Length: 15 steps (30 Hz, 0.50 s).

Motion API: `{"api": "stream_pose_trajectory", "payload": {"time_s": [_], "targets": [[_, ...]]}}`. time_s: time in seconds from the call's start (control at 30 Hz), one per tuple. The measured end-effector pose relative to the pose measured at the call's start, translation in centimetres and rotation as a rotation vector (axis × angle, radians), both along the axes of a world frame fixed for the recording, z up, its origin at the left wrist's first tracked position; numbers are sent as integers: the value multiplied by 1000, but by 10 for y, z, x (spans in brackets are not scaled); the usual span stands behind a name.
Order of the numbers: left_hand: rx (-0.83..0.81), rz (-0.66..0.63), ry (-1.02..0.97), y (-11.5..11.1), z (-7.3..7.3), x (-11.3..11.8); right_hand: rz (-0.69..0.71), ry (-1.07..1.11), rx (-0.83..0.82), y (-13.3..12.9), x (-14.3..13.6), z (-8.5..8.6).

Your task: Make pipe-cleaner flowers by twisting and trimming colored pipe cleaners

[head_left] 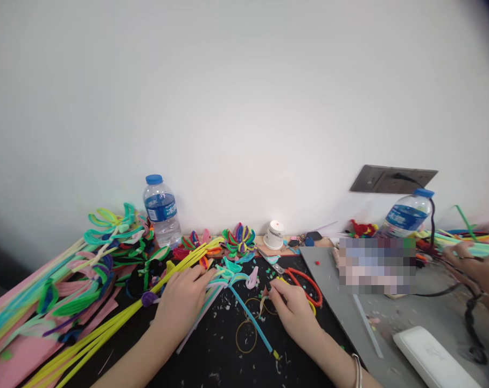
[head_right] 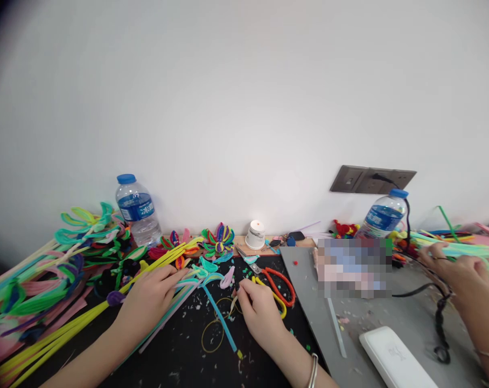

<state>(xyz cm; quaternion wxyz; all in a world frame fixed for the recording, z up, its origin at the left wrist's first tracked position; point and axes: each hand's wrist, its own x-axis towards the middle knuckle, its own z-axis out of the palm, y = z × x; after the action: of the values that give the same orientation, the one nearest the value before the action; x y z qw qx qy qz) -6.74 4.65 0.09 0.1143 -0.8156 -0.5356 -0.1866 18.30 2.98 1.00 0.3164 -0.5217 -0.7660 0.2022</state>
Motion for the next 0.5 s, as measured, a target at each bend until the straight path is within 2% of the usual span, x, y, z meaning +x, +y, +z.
{"api": "stream_pose_trajectory", "payload": {"time_s": [0.17, 0.3, 0.4, 0.5], "targets": [[-34, 44, 80, -4, -3, 4, -6, -29, -30, -1, 0, 1], [-25, 30, 35, -12, 3, 9, -12, -34, -22, -1, 0, 3], [-3, 14, -127, -18, 12, 11, -9, -8, -10, 0, 0, 3], [-7, -34, -452, -20, 19, 10, -2, 10, -6, -1, 0, 3]]}}
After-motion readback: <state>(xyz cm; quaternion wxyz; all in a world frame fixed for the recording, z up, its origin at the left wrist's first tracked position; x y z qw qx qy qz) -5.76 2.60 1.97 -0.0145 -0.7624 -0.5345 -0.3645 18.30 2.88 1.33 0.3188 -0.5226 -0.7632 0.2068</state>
